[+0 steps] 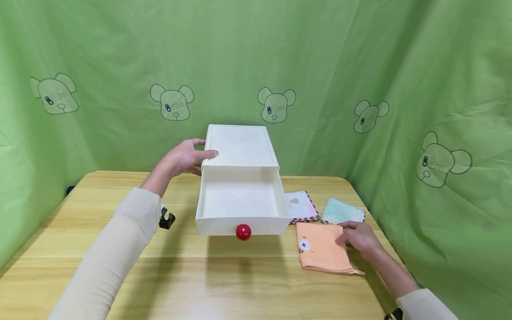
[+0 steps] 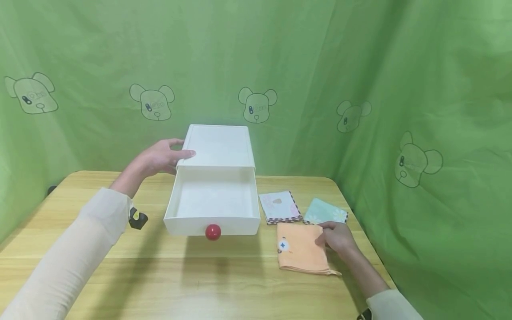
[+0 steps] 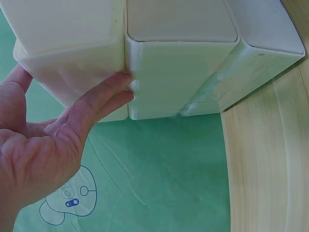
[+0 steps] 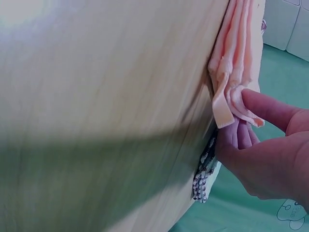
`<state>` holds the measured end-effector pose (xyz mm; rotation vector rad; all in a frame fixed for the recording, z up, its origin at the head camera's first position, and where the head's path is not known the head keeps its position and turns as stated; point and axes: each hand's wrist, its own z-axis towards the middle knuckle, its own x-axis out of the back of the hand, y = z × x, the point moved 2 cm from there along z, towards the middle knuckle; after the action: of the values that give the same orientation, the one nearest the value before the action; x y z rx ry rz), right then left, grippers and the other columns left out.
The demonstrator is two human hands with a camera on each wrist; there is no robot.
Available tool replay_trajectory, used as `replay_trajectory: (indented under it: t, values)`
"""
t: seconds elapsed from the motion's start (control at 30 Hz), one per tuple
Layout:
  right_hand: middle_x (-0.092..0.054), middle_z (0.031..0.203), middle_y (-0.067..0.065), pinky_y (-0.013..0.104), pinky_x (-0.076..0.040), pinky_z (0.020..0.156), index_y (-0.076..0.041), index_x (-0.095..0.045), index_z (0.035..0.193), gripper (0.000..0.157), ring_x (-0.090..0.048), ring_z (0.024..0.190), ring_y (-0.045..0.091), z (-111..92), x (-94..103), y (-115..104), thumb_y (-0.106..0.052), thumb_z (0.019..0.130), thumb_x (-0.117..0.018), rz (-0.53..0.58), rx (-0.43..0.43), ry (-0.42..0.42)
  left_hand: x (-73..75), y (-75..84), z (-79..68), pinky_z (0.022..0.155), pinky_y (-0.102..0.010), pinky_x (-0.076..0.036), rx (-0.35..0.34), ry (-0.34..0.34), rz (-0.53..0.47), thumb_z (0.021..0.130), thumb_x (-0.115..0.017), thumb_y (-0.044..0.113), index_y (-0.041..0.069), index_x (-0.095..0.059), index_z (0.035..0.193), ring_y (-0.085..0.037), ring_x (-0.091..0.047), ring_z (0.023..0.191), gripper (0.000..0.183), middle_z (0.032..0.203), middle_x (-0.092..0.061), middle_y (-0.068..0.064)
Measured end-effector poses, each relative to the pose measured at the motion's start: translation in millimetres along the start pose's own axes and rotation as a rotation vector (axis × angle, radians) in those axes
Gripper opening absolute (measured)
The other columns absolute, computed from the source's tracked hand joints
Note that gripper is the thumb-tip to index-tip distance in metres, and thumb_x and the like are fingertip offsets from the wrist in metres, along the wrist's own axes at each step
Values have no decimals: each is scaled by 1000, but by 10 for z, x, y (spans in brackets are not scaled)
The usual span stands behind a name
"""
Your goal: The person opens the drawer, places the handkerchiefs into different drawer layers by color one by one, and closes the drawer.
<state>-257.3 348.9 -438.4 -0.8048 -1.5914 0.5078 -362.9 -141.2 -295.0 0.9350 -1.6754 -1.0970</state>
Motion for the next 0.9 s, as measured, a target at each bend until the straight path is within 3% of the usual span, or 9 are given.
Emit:
replay_trajectory:
  t: [0.3,0.47,0.67,0.9]
  values:
    - [-63,85,9,30,-49,61,11,-54,121,50,-55,76,21,6,29,-19,-9,78,-67,-27,-1,-11,-14,44,-38,81,-43,-58,11,-17,8,89,-67,31,10,-10,153,-36,-61,106,87,131,-51,-21]
    - [-59,80,8,30,-47,64,12,-53,118,50,-55,75,22,-3,63,-32,-12,77,-71,-23,10,-23,-7,11,-11,80,-41,-59,10,-11,-2,86,-70,33,12,-12,153,-35,-62,105,91,130,-52,-20]
    - [-57,81,9,31,-48,59,7,-53,111,37,-55,70,20,-27,85,-58,-8,80,-66,12,14,-52,-7,7,-14,78,-41,-59,7,0,6,86,-70,34,11,-13,153,-35,-63,103,91,129,-53,-19]
    - [-60,79,9,34,-54,57,4,-49,111,34,-59,66,19,-45,92,-87,-7,82,-63,134,8,-139,-11,5,-14,77,-41,-59,2,-1,8,85,-71,35,11,-13,153,-36,-62,104,92,128,-53,-18]
